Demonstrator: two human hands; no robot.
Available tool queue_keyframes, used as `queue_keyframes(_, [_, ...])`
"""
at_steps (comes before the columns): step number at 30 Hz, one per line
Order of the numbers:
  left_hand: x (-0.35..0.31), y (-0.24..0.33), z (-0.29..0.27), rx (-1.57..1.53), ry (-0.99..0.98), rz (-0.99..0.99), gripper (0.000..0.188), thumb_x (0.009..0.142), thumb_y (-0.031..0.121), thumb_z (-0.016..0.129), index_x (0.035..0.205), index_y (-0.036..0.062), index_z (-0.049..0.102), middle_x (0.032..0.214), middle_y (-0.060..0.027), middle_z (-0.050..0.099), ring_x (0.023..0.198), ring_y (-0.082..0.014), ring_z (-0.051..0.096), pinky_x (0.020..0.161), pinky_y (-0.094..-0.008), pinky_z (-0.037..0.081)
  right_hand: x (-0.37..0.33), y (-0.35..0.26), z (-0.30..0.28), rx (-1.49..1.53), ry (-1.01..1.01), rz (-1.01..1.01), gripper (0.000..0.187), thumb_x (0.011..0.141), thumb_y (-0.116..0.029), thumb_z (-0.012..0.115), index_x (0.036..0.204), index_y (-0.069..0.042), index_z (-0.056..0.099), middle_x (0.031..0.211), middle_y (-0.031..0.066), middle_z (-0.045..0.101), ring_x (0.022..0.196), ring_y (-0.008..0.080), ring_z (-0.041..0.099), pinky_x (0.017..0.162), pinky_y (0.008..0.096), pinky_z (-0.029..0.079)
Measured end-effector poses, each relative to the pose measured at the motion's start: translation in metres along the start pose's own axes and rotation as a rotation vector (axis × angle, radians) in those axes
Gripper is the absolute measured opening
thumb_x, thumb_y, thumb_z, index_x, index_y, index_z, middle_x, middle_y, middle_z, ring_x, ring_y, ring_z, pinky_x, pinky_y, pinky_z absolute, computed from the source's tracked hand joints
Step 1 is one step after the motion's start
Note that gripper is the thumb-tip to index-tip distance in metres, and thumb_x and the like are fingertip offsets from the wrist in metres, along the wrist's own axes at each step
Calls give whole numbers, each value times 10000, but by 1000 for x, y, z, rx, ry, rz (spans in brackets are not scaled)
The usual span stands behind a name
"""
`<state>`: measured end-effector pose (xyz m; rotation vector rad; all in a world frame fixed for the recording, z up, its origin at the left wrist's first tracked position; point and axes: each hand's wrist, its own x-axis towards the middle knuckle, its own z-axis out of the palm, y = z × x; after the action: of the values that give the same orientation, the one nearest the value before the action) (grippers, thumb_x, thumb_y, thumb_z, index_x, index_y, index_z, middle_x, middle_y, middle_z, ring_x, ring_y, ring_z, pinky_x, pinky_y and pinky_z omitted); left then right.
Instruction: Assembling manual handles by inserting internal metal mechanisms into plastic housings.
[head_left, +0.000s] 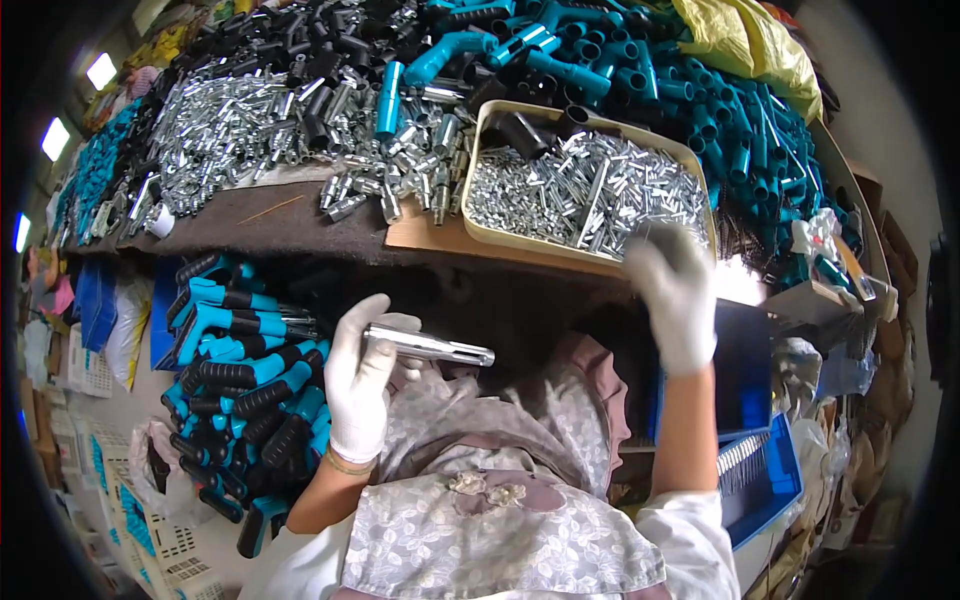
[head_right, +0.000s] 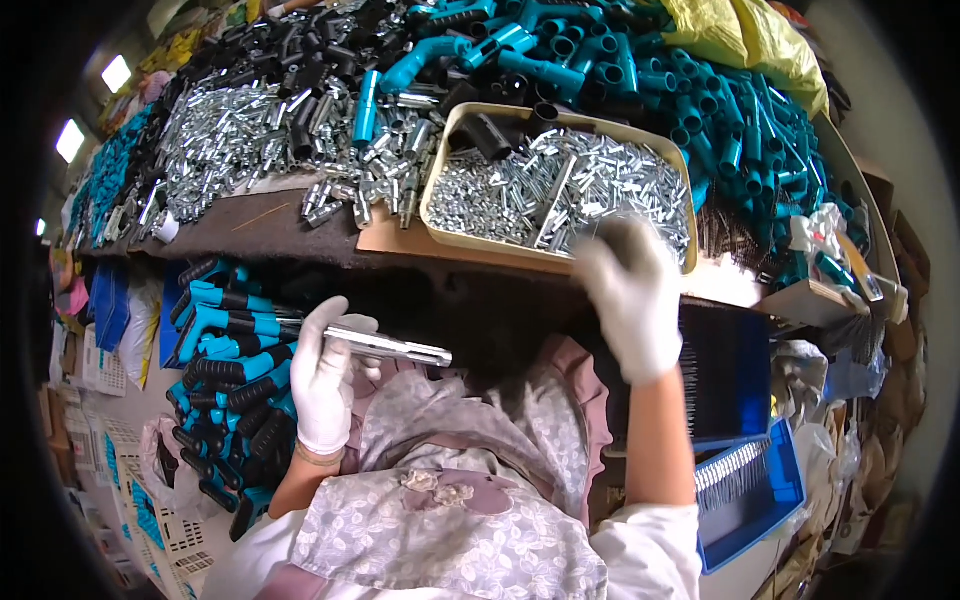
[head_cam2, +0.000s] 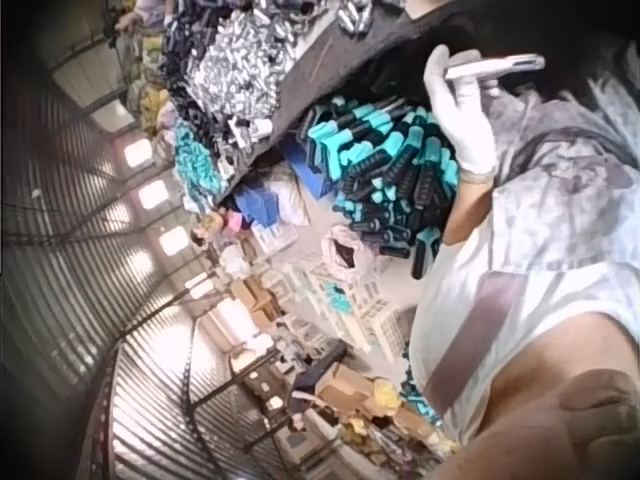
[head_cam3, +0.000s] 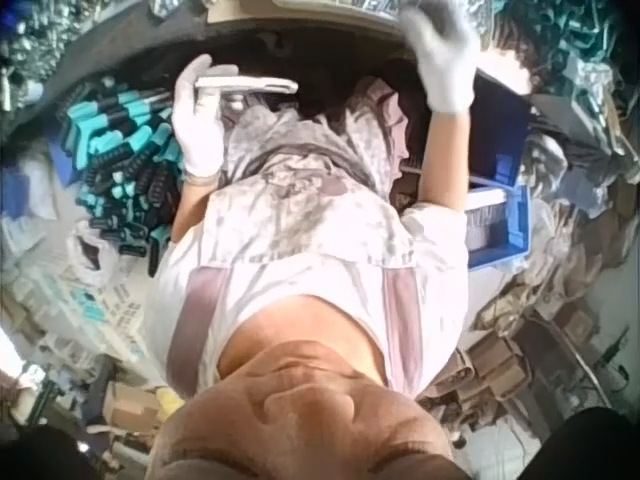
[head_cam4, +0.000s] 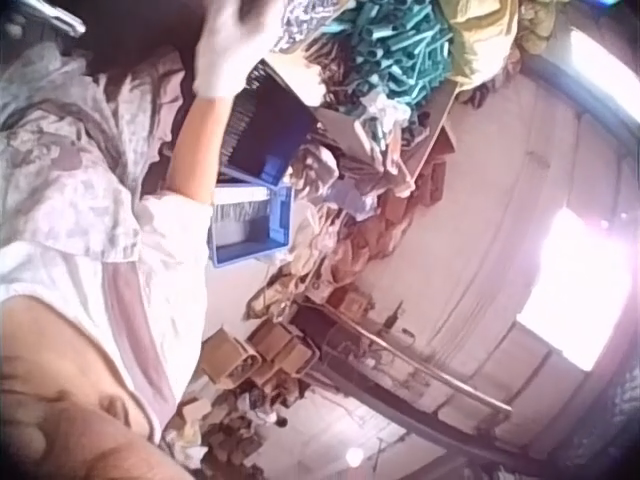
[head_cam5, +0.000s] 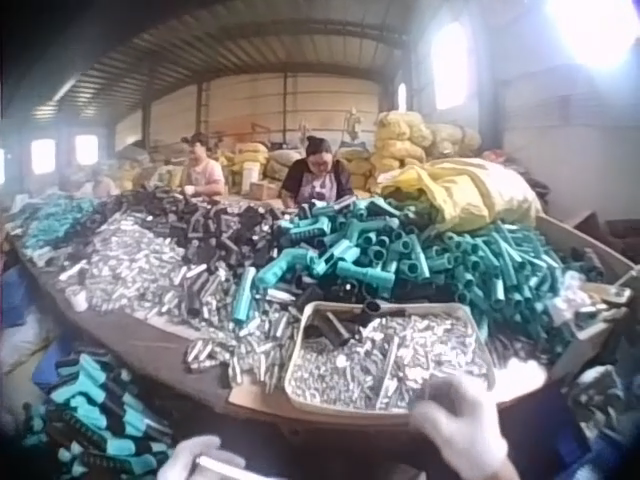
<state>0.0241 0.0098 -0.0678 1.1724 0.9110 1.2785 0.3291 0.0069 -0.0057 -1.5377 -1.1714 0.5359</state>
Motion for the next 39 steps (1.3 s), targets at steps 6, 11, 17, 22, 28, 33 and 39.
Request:
queue_keyframes(6, [2, -9, 29, -45, -169, -83, 534, 1022, 292, 568, 1424, -32, 433, 1124, -164, 656, 783, -138, 644, 660, -244, 528, -150, 66, -5, 298, -294, 518, 258, 863, 20, 658, 1116, 24, 609, 950, 70, 663, 898, 119, 629, 807, 258, 525])
queue_keyframes(11, [-1, -15, 47, -19, -169, -141, 667, 976, 360, 640, 1411, -95, 417, 1092, -194, 666, 726, -154, 648, 622, -251, 535, -148, 63, -7, 178, -370, 379, 326, 861, -56, 641, 1179, 18, 637, 1005, 106, 682, 926, 174, 636, 859, 299, 510])
queue_keyframes(17, [-4, -17, 44, 75, -130, -136, 672, 991, 372, 606, 1451, -63, 382, 1096, -149, 635, 782, -156, 622, 615, -236, 485, -130, 68, -6, 42, -419, 234, 323, 894, -165, 631, 1175, -8, 659, 1054, 184, 709, 994, 306, 689, 908, 355, 528])
queue_keyframes(22, [-1, -34, 13, -27, -111, -145, 683, 996, 367, 598, 1504, -12, 344, 1165, -136, 634, 806, -119, 612, 601, -217, 486, -119, 76, 0, 201, -501, 156, 360, 866, -136, 647, 1190, 21, 657, 1033, 178, 719, 947, 260, 696, 869, 345, 537])
queue_keyframes(28, [0, -34, 30, 32, -167, -171, 676, 1022, 375, 553, 1475, -76, 330, 1121, -157, 622, 748, -131, 591, 571, -232, 478, -121, 71, 9, 221, -549, 160, 362, 869, -161, 627, 1176, 25, 669, 1021, 175, 725, 913, 232, 692, 861, 329, 533])
queue_keyframes(33, [-8, -31, 48, 154, -246, -182, 592, 977, 311, 641, 1367, -94, 456, 1061, -163, 645, 762, -147, 605, 592, -238, 494, -125, 60, 10, 571, -475, 580, 316, 910, -139, 605, 1164, 40, 665, 869, 68, 666, 654, 107, 577, 639, 273, 504])
queue_keyframes(39, [-7, -21, 57, 794, -813, 75, 458, 676, 16, 786, 1117, -49, 683, 939, -151, 691, 819, -216, 677, 767, -300, 530, -137, 82, 11, 349, -427, 375, 306, 938, -173, 607, 1159, 31, 665, 939, 99, 713, 833, 141, 657, 787, 300, 534])
